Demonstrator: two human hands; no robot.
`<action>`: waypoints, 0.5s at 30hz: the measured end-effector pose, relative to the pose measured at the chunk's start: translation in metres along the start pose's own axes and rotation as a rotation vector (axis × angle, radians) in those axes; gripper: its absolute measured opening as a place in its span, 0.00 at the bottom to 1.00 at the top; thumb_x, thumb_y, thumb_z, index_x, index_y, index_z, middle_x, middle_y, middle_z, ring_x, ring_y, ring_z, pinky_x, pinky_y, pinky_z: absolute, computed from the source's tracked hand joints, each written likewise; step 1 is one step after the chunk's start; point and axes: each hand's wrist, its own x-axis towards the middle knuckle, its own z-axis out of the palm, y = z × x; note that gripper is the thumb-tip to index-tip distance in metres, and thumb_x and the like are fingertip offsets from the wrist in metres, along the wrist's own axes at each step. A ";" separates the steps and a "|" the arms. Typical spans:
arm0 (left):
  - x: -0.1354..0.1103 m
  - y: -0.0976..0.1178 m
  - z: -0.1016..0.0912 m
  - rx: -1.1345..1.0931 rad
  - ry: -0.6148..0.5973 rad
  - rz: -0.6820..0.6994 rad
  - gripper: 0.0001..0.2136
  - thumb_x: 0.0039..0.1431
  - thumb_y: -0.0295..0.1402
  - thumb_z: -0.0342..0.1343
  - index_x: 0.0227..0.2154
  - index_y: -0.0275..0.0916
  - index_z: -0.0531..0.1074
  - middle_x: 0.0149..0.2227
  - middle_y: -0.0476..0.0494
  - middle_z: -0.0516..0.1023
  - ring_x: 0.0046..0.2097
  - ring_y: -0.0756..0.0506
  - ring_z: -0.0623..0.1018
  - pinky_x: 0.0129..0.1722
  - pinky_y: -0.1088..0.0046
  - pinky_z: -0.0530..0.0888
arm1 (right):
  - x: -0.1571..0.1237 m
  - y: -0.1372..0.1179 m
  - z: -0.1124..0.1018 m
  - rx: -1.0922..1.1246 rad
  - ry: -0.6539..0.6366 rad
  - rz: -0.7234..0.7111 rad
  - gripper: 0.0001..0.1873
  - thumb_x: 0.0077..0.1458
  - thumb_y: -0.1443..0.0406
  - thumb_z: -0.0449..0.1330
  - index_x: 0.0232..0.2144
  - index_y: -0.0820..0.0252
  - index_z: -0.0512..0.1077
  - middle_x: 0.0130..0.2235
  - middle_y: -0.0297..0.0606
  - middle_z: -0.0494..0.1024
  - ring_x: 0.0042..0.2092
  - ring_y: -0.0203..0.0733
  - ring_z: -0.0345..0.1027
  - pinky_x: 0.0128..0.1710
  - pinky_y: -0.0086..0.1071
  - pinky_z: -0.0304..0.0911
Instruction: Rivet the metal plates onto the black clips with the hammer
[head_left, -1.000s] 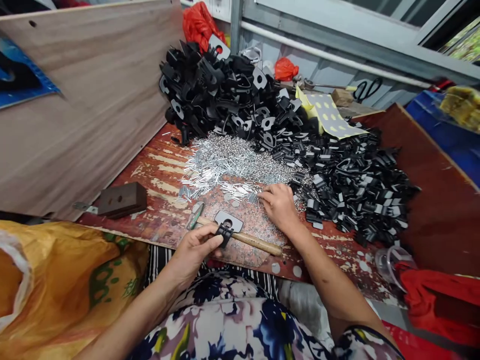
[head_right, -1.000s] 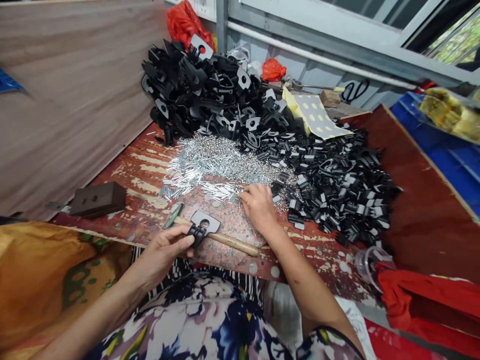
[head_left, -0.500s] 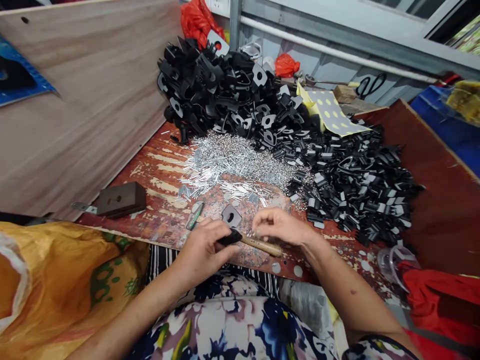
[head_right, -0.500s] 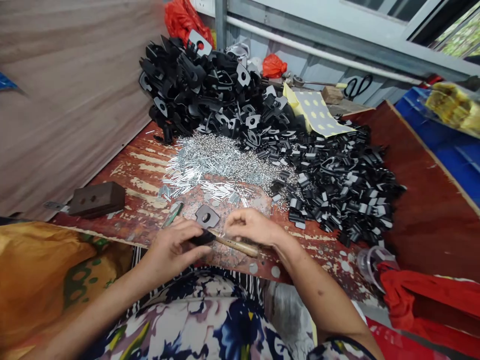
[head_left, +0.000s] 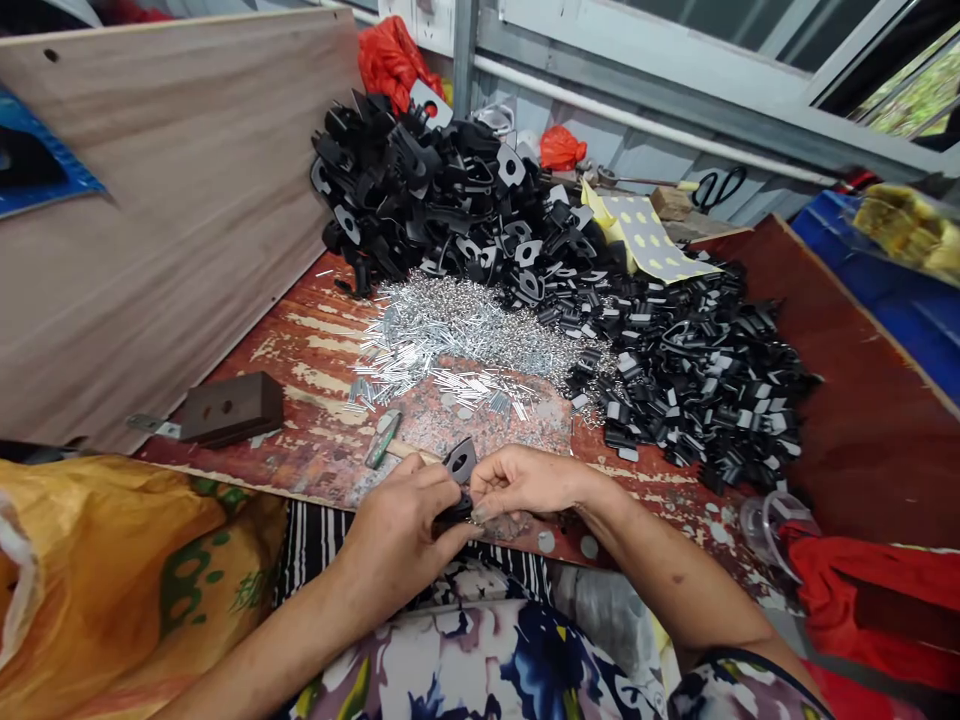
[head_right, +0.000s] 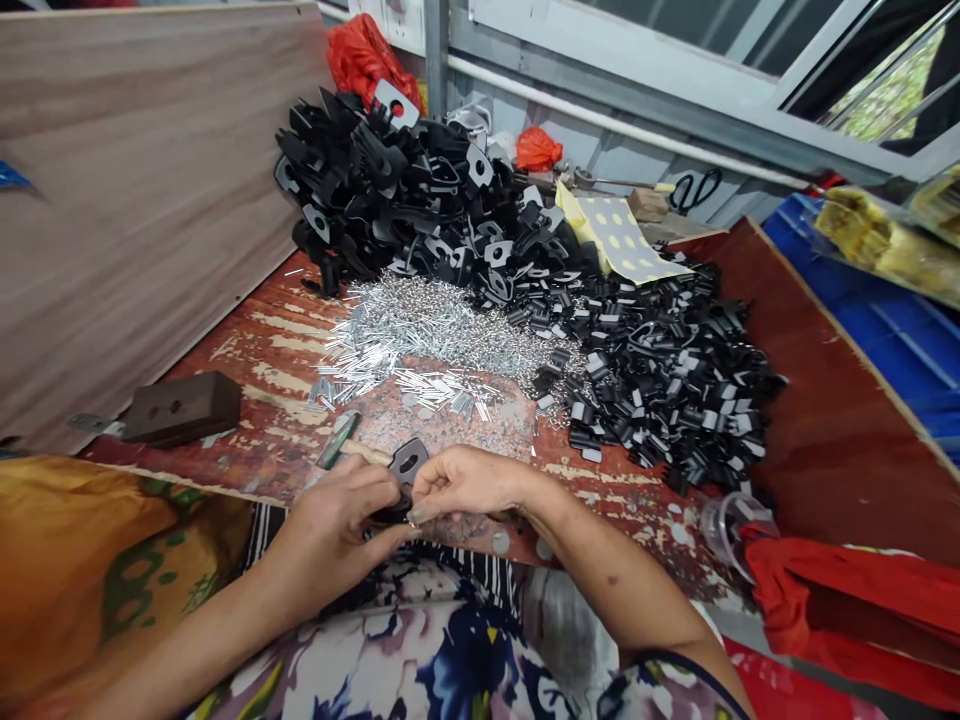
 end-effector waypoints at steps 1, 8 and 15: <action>-0.001 0.001 -0.001 0.009 -0.002 0.007 0.13 0.59 0.30 0.64 0.23 0.39 0.67 0.28 0.47 0.73 0.34 0.43 0.68 0.35 0.66 0.63 | 0.000 0.000 0.000 0.003 -0.003 0.006 0.20 0.49 0.52 0.72 0.29 0.61 0.72 0.22 0.23 0.71 0.22 0.26 0.60 0.24 0.24 0.55; 0.001 -0.002 -0.009 0.033 -0.037 0.011 0.15 0.59 0.40 0.65 0.24 0.40 0.67 0.28 0.45 0.73 0.35 0.42 0.68 0.34 0.67 0.63 | 0.000 -0.001 -0.004 0.042 -0.087 0.009 0.15 0.51 0.56 0.71 0.29 0.61 0.72 0.25 0.25 0.72 0.24 0.25 0.61 0.26 0.23 0.56; 0.004 -0.003 -0.008 -0.066 -0.154 0.075 0.12 0.63 0.34 0.62 0.24 0.40 0.70 0.27 0.47 0.73 0.33 0.44 0.69 0.34 0.68 0.63 | 0.008 0.000 -0.001 -0.023 -0.164 0.022 0.12 0.54 0.61 0.69 0.28 0.60 0.72 0.22 0.22 0.69 0.23 0.26 0.60 0.26 0.23 0.57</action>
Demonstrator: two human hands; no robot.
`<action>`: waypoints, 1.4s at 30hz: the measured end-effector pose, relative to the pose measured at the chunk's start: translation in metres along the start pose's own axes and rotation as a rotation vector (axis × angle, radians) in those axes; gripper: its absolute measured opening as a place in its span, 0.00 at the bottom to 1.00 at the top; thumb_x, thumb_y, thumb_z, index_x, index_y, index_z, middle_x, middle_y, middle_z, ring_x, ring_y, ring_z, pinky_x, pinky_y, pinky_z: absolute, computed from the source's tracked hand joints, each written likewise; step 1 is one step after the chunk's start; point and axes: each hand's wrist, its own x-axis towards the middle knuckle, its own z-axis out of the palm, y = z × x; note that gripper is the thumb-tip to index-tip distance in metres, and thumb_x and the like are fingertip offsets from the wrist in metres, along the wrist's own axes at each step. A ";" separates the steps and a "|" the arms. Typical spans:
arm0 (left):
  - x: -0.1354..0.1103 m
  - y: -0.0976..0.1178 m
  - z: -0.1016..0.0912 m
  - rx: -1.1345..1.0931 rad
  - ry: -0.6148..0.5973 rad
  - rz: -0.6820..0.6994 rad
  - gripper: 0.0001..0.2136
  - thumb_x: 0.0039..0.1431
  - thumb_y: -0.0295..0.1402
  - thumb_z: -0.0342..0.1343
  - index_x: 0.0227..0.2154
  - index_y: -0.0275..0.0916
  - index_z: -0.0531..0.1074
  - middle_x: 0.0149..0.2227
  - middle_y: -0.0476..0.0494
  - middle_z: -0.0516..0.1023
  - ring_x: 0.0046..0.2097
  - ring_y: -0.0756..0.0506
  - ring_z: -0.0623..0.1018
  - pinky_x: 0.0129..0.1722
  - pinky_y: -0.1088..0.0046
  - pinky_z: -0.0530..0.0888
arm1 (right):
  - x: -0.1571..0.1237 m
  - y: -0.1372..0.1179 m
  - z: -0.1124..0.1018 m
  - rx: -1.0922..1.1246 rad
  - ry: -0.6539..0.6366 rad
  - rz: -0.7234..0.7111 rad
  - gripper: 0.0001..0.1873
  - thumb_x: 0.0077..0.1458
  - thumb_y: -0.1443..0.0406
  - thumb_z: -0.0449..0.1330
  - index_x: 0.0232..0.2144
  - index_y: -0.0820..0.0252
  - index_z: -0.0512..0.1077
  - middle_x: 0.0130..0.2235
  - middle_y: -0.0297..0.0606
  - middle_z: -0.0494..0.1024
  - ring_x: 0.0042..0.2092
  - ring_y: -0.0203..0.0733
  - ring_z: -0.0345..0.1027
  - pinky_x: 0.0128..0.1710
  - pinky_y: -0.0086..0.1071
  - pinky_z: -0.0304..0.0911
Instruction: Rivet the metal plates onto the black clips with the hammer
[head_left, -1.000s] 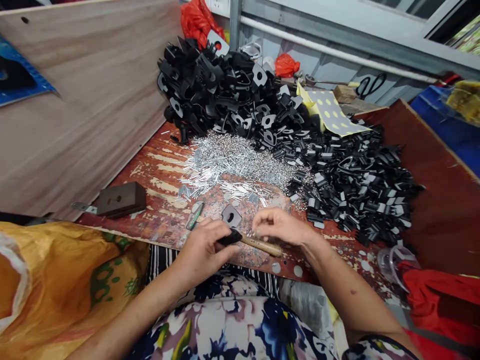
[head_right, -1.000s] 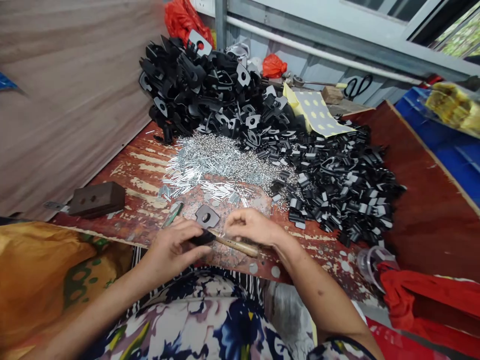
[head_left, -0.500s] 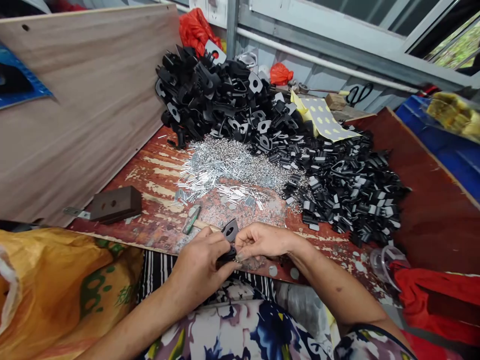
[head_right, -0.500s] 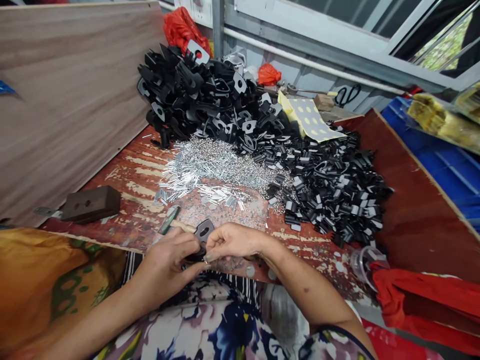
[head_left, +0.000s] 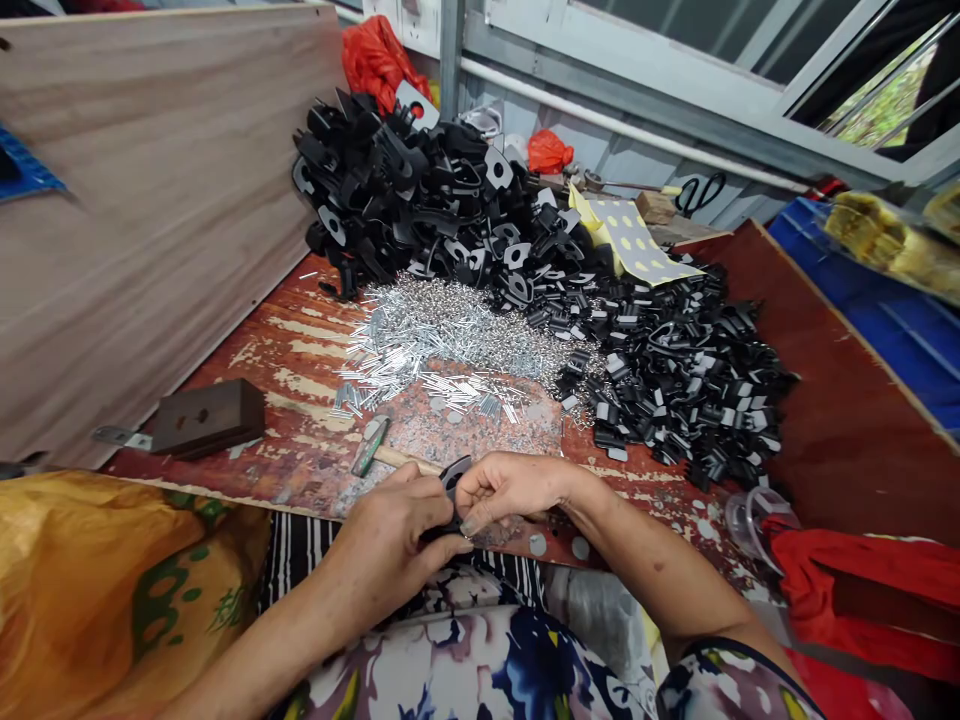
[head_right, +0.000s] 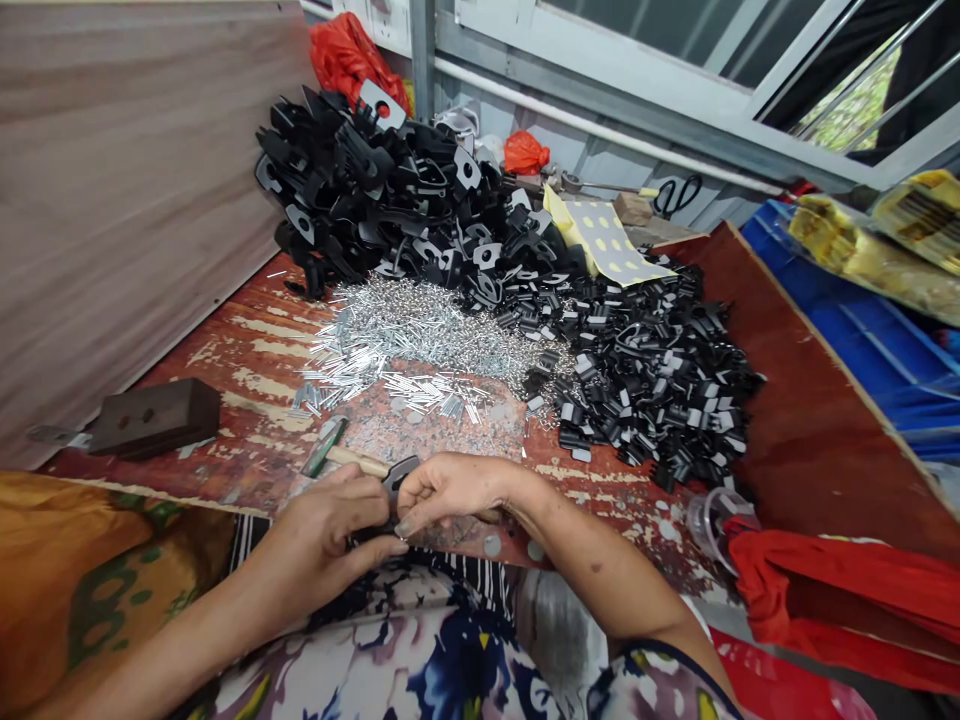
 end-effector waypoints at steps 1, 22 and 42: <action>0.000 -0.001 0.001 0.000 0.012 -0.008 0.13 0.62 0.34 0.62 0.24 0.40 0.69 0.26 0.48 0.73 0.33 0.44 0.69 0.34 0.68 0.62 | -0.001 -0.002 0.000 -0.014 0.024 -0.007 0.11 0.54 0.61 0.69 0.29 0.60 0.72 0.23 0.23 0.70 0.23 0.27 0.60 0.26 0.24 0.58; 0.001 -0.021 -0.014 -0.451 0.196 -0.338 0.11 0.61 0.37 0.56 0.24 0.40 0.71 0.29 0.47 0.72 0.36 0.43 0.71 0.38 0.68 0.67 | -0.019 -0.004 -0.117 -1.251 1.042 0.117 0.16 0.49 0.78 0.59 0.38 0.57 0.77 0.33 0.41 0.81 0.34 0.42 0.72 0.35 0.33 0.58; -0.013 -0.024 0.001 -1.160 0.503 -0.573 0.15 0.49 0.39 0.67 0.18 0.38 0.68 0.27 0.50 0.68 0.25 0.53 0.61 0.20 0.77 0.59 | -0.008 -0.013 0.047 -0.521 1.115 -0.677 0.08 0.63 0.64 0.59 0.38 0.50 0.79 0.40 0.37 0.84 0.44 0.45 0.79 0.48 0.45 0.73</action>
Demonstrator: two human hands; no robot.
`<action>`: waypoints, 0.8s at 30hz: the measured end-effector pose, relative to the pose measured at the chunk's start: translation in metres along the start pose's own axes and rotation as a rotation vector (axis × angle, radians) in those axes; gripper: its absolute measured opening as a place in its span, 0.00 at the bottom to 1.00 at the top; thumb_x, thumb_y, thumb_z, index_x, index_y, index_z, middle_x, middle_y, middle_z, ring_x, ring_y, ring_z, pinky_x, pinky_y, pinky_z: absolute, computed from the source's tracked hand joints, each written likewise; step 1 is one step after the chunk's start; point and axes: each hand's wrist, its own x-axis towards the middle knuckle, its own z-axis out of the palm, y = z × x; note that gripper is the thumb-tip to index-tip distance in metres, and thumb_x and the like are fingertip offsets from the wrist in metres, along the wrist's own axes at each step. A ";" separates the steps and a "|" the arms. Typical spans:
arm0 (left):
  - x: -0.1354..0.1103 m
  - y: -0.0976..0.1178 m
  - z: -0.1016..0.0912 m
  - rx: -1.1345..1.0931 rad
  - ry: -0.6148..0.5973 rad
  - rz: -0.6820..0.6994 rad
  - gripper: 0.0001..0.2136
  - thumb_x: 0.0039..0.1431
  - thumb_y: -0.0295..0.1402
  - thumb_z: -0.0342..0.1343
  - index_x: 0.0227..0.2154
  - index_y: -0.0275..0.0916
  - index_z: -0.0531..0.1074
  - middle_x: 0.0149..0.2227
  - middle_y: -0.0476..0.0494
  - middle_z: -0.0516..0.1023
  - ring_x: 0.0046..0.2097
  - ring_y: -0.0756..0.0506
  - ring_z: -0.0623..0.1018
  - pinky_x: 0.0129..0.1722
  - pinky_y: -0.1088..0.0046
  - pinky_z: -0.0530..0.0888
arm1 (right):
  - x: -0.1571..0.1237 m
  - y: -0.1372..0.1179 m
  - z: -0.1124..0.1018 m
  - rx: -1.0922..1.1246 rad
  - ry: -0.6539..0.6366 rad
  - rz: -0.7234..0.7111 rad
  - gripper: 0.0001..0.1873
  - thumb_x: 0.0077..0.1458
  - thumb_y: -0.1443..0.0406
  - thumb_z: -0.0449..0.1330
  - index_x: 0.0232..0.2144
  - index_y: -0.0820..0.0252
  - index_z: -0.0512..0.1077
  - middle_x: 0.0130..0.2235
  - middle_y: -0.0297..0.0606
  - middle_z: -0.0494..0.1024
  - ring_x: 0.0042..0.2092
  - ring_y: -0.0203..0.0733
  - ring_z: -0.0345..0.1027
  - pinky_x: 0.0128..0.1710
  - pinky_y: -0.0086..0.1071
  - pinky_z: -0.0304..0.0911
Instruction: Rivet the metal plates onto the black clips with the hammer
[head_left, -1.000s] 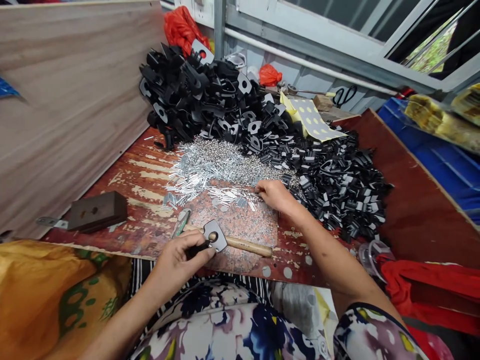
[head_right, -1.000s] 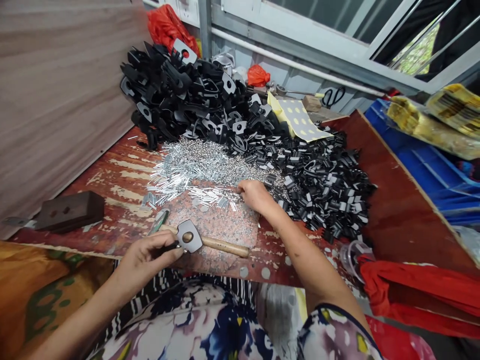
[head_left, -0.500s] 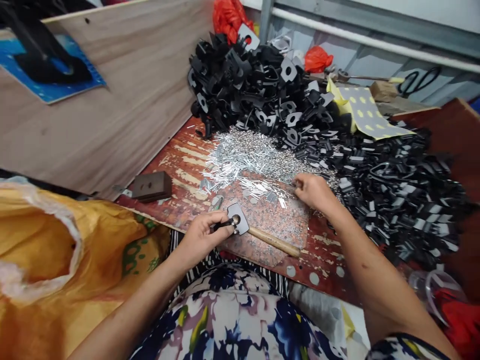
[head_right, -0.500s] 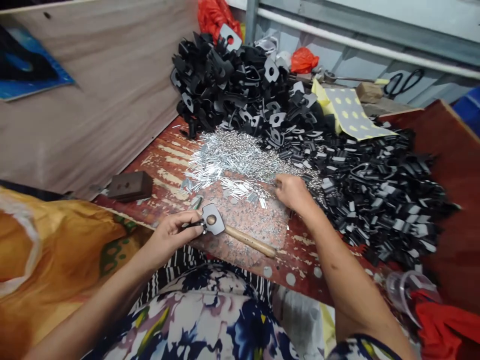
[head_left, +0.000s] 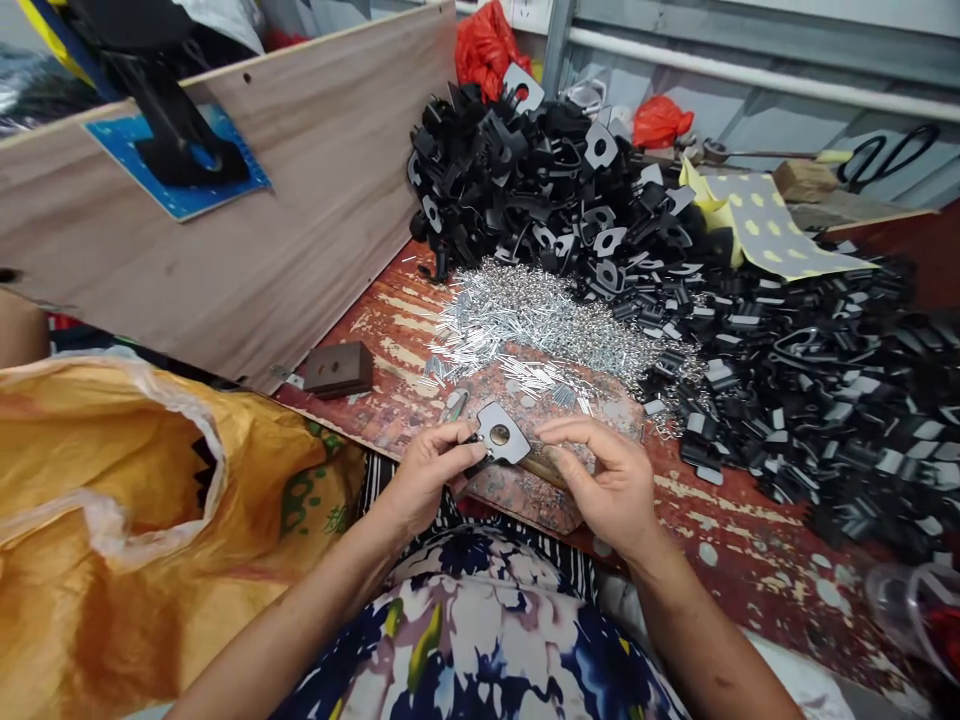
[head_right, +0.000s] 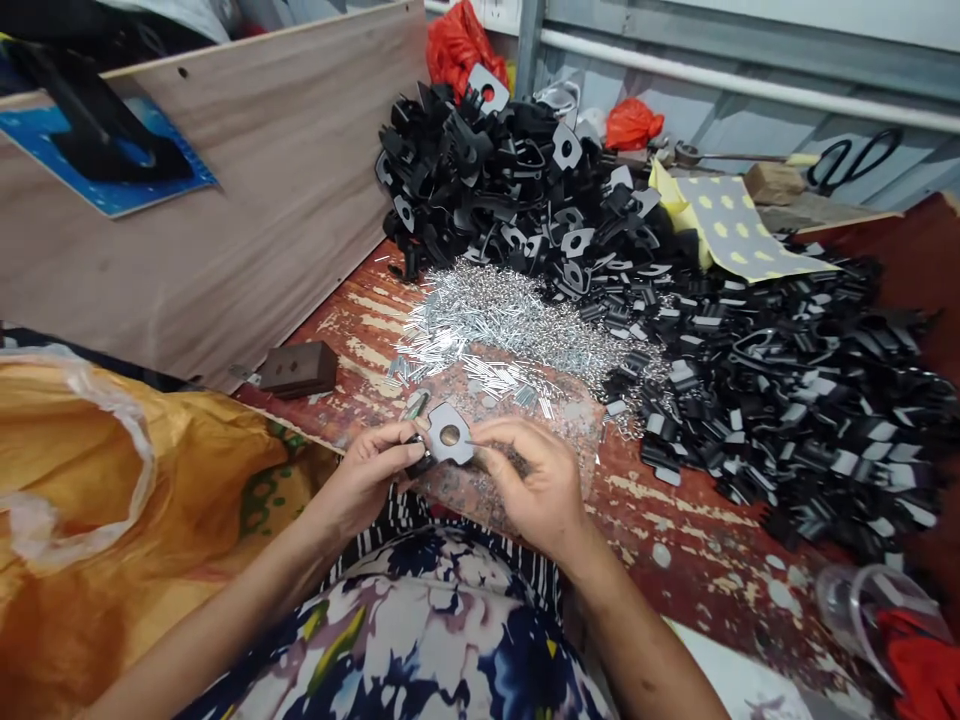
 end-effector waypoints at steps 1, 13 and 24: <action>-0.001 0.000 0.000 -0.024 0.007 -0.005 0.13 0.49 0.38 0.67 0.19 0.38 0.70 0.27 0.50 0.69 0.25 0.53 0.62 0.20 0.78 0.61 | -0.002 -0.001 0.002 -0.004 0.005 -0.009 0.08 0.63 0.65 0.59 0.38 0.49 0.79 0.40 0.36 0.84 0.43 0.44 0.79 0.47 0.44 0.74; 0.002 -0.005 0.006 -0.372 0.054 -0.041 0.15 0.52 0.44 0.69 0.27 0.35 0.77 0.28 0.48 0.74 0.25 0.51 0.69 0.15 0.78 0.68 | 0.004 -0.007 0.031 0.003 0.043 -0.146 0.07 0.63 0.66 0.62 0.36 0.46 0.79 0.40 0.34 0.84 0.44 0.47 0.75 0.50 0.49 0.67; 0.000 -0.009 0.008 -0.430 0.038 -0.041 0.16 0.51 0.43 0.72 0.28 0.34 0.77 0.27 0.49 0.72 0.25 0.52 0.72 0.18 0.78 0.76 | 0.010 -0.005 0.057 -0.379 0.133 -0.356 0.07 0.64 0.66 0.60 0.33 0.51 0.75 0.35 0.28 0.82 0.42 0.42 0.73 0.65 0.52 0.51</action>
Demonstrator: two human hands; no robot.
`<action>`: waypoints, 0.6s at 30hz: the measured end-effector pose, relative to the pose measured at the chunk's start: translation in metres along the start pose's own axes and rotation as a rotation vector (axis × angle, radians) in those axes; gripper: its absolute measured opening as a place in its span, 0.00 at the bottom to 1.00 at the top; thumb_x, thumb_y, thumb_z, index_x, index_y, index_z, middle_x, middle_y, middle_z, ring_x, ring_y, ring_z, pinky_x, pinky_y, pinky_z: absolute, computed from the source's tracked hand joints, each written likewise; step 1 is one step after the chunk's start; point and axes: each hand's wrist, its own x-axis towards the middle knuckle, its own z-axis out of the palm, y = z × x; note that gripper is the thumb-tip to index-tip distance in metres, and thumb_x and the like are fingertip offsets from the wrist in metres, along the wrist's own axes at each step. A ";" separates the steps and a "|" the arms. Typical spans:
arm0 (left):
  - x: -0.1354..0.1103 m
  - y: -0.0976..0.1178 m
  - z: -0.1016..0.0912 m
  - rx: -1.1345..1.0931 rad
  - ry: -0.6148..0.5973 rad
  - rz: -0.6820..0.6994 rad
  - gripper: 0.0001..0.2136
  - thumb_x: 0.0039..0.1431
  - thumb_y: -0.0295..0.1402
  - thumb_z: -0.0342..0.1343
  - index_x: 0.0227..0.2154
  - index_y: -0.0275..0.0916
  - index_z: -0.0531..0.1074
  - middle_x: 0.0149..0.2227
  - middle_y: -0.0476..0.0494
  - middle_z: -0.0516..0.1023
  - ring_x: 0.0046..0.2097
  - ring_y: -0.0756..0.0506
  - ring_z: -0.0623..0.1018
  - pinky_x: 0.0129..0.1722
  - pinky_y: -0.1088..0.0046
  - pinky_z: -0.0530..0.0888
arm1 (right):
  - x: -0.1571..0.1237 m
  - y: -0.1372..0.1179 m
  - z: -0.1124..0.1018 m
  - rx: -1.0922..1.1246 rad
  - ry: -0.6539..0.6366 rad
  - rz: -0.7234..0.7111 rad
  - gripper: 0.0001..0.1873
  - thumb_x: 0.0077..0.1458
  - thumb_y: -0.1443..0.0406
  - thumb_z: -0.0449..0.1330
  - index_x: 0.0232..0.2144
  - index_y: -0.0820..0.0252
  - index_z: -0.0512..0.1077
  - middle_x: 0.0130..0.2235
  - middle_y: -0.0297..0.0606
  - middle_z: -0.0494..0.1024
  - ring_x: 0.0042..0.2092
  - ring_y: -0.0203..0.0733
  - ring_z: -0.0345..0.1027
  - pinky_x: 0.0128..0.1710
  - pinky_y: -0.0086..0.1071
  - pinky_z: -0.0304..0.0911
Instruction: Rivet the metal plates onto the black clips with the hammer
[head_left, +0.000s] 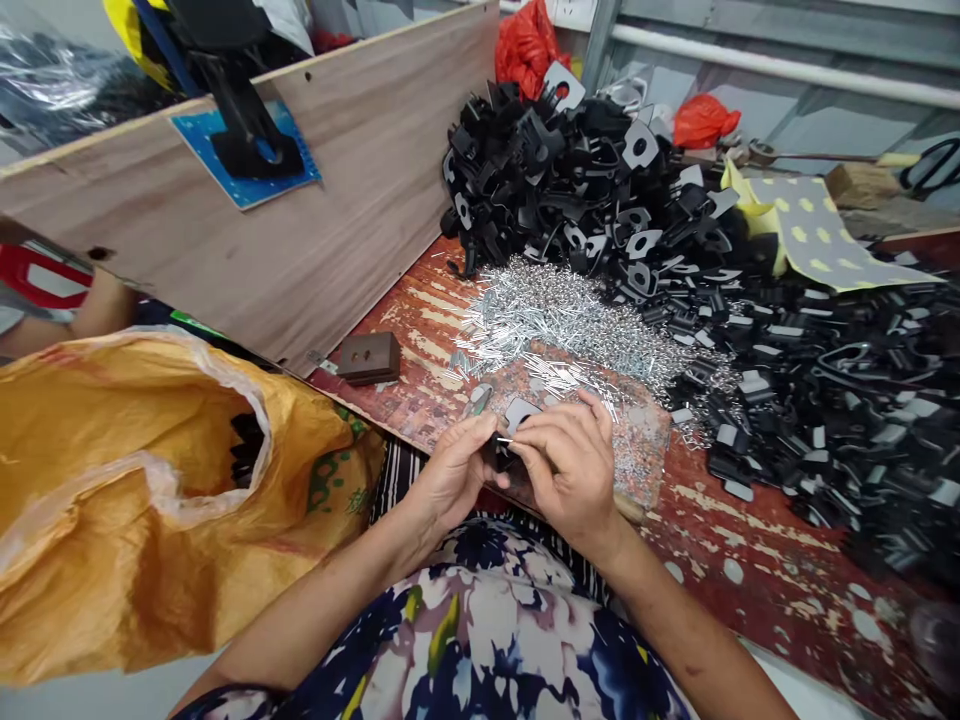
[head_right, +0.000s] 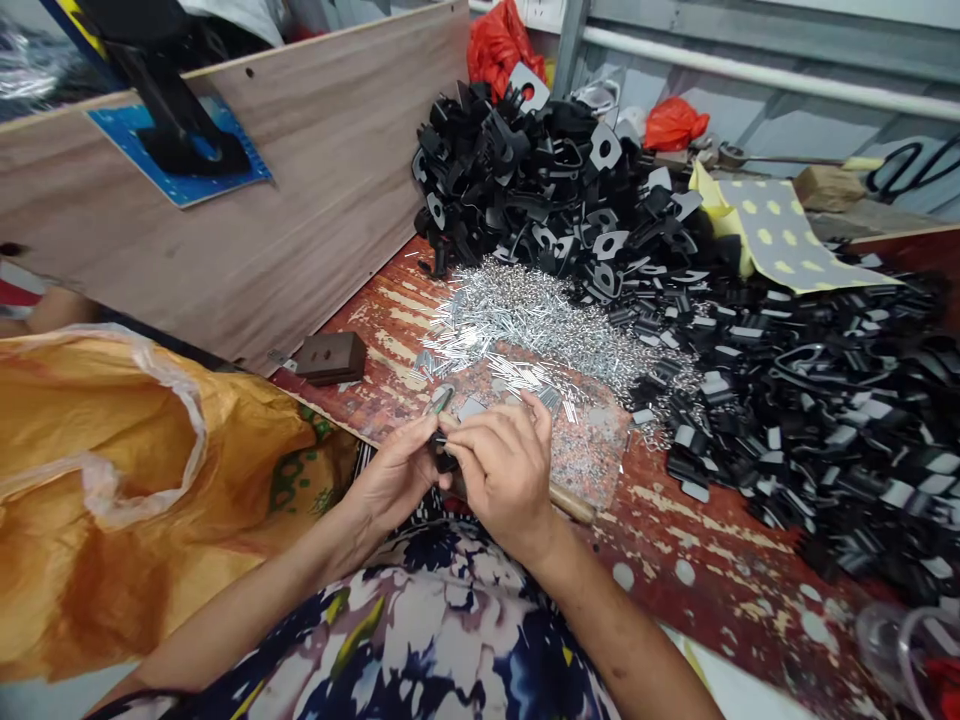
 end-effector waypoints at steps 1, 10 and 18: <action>-0.001 -0.001 0.000 -0.005 -0.005 -0.004 0.16 0.51 0.43 0.71 0.29 0.34 0.77 0.28 0.49 0.72 0.26 0.51 0.72 0.19 0.78 0.76 | -0.001 -0.002 0.000 -0.052 0.012 -0.060 0.07 0.64 0.67 0.60 0.34 0.52 0.75 0.36 0.28 0.83 0.42 0.42 0.73 0.66 0.53 0.50; -0.009 -0.005 0.002 0.028 0.039 0.005 0.17 0.53 0.42 0.70 0.27 0.36 0.71 0.26 0.53 0.67 0.25 0.53 0.68 0.21 0.80 0.72 | -0.005 -0.005 0.008 -0.189 -0.039 -0.287 0.10 0.66 0.71 0.54 0.36 0.54 0.73 0.34 0.29 0.83 0.39 0.37 0.73 0.65 0.48 0.51; -0.051 0.012 -0.036 0.536 0.083 0.278 0.19 0.53 0.34 0.71 0.44 0.42 0.69 0.38 0.50 0.75 0.40 0.49 0.75 0.37 0.78 0.71 | -0.013 -0.003 0.011 -0.037 -0.239 -0.098 0.06 0.67 0.68 0.57 0.38 0.54 0.73 0.36 0.32 0.81 0.40 0.40 0.72 0.54 0.42 0.59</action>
